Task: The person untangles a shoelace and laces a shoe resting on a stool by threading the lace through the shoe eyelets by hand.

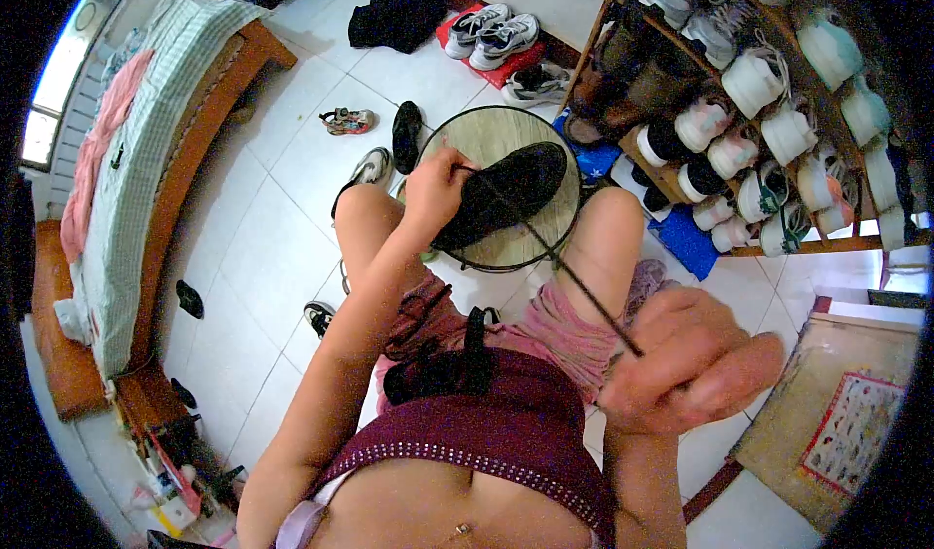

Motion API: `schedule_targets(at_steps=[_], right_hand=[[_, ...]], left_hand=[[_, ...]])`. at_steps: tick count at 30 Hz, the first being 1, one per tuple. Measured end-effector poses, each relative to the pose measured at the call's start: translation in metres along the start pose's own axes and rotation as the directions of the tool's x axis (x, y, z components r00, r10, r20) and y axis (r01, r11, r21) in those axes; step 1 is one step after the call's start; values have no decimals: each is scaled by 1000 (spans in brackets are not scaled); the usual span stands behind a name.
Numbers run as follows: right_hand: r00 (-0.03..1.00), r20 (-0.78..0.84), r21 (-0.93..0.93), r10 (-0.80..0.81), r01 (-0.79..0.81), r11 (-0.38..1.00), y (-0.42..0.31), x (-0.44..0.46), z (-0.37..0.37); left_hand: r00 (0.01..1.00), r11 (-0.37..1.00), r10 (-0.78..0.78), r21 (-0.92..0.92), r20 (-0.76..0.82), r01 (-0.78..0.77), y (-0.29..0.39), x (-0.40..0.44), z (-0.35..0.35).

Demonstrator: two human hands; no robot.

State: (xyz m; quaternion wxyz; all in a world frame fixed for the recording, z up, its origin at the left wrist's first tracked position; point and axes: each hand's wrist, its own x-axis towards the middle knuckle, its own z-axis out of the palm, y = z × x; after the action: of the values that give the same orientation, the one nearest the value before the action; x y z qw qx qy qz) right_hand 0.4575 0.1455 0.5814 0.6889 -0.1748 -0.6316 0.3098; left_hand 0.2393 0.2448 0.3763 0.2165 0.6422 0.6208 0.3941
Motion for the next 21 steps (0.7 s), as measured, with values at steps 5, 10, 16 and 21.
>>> schedule_targets(at_steps=[5,10,16,21], right_hand=[[984,-170,-184,50,-82,979,19,-14,2],[936,-107,45,335,-332,942,10,-12,-28],[617,711,125,337,-582,804,29,-30,14],[634,562,-46,532,-618,785,61,-54,41]], left_hand=[[998,993,60,102,2,-60,3,7,8],[985,997,-30,74,167,18,7,12,-16],[870,979,-150,-55,469,198,71,29,-55],[883,944,281,-274,376,-183,137,12,-106]])
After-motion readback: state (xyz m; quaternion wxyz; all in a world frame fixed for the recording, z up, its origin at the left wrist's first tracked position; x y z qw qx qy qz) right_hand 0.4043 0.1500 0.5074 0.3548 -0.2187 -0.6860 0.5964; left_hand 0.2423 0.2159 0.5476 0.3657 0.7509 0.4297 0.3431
